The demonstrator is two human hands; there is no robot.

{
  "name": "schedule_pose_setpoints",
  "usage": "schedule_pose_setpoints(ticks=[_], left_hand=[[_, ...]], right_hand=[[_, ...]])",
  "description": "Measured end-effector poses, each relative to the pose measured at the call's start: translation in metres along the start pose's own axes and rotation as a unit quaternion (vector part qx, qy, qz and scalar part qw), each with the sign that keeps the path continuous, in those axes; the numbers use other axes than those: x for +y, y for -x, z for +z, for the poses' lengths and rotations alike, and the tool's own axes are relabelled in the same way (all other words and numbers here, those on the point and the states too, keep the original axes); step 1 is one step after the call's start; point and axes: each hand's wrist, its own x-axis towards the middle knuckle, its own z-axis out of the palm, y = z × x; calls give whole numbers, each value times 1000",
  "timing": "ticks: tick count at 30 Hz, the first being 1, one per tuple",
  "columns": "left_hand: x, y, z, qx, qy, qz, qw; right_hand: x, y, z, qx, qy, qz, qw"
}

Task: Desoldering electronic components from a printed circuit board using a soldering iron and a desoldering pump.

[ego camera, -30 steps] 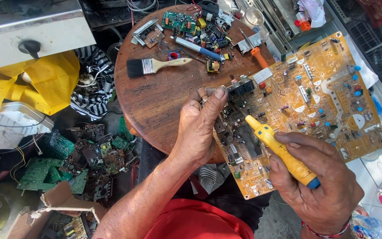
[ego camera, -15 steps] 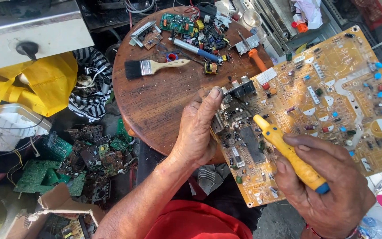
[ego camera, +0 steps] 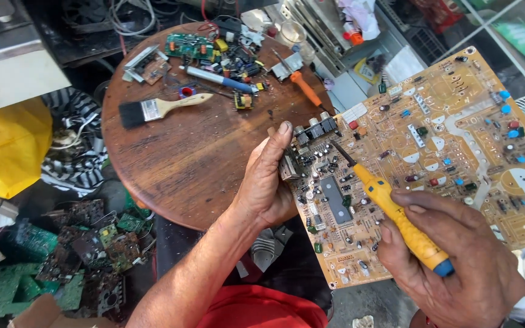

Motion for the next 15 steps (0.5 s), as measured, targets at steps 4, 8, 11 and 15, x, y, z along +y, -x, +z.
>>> schedule_pose_setpoints(ticks=[4, 8, 11, 15], left_hand=[[-17, -13, -9, -37, 13, -21, 999], [-31, -25, -14, -36, 3, -27, 999], [-38, -27, -10, -19, -24, -23, 999], [-45, -30, -11, -34, -21, -26, 999]], right_hand=[[-31, 16, -15, 46, 80, 63, 994], [-24, 24, -24, 39, 65, 82, 994], [-16, 32, -29, 4, 64, 92, 994], [-11, 41, -34, -5, 72, 124, 990]])
